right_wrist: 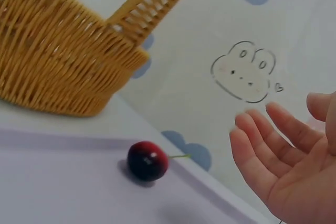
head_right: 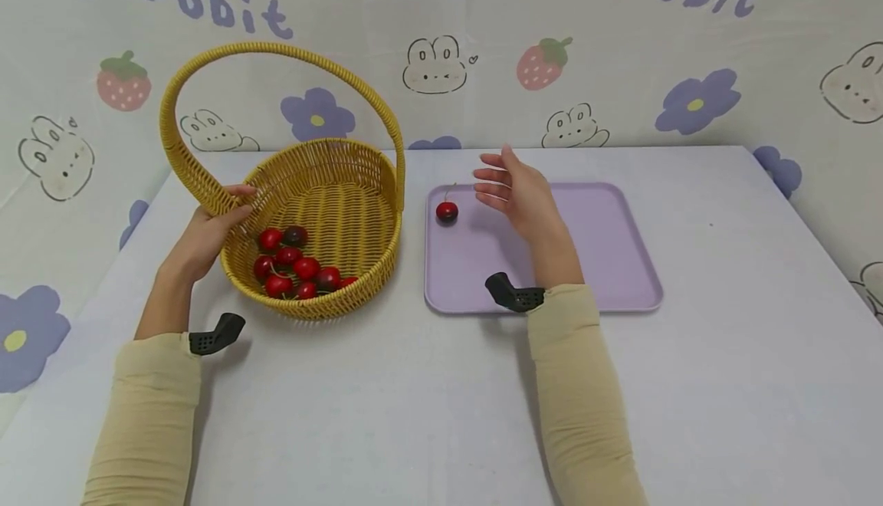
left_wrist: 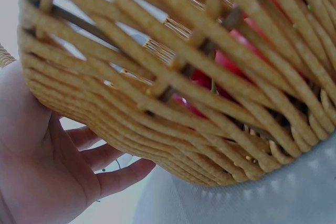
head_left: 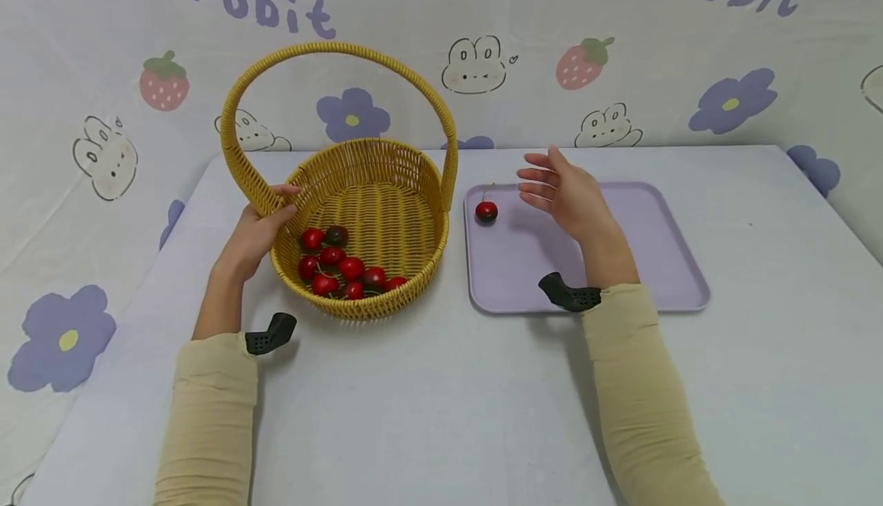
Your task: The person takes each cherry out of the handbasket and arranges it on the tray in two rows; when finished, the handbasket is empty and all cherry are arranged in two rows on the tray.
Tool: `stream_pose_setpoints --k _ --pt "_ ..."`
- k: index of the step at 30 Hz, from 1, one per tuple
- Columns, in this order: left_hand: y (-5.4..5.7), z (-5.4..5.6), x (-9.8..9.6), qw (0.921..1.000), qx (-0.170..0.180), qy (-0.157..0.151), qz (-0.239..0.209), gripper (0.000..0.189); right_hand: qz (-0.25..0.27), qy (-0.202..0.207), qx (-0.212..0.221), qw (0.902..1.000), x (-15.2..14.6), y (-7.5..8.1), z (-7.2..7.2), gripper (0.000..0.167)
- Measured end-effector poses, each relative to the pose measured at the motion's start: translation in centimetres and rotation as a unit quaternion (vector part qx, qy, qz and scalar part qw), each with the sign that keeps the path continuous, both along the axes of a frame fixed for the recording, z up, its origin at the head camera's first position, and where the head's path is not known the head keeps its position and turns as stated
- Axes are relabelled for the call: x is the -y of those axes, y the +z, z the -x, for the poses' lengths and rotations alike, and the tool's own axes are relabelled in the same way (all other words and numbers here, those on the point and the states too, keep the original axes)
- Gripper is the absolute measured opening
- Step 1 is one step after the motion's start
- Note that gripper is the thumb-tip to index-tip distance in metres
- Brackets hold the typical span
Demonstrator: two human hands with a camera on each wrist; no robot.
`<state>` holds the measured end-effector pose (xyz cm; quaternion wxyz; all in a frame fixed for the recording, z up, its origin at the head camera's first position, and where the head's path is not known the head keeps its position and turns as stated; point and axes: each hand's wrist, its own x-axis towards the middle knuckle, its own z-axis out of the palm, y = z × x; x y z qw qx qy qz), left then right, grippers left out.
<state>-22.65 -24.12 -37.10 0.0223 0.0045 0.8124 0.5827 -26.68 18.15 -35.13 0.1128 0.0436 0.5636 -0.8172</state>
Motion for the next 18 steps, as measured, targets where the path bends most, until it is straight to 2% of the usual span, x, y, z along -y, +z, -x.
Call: stream_pose_setpoints --k 6,11,14,18 --pt "0.0 0.0 0.1 1.0000 0.001 0.001 -0.001 0.039 0.112 0.018 -0.031 0.9931 -1.0 1.8 -0.7 0.042" --pt "-0.1 0.1 0.1 1.0000 0.000 0.001 -0.002 0.039 0.185 0.060 -0.095 0.9764 -0.6 3.5 -1.5 0.040" --pt "-0.1 0.1 0.1 1.0000 0.003 0.000 -0.001 0.039 0.201 0.115 -0.143 0.9621 0.1 4.5 -2.3 0.041" --pt "-0.2 0.2 0.1 1.0000 0.007 0.000 -0.001 0.039 0.167 0.182 -0.209 0.9463 1.1 5.6 -3.4 0.040"
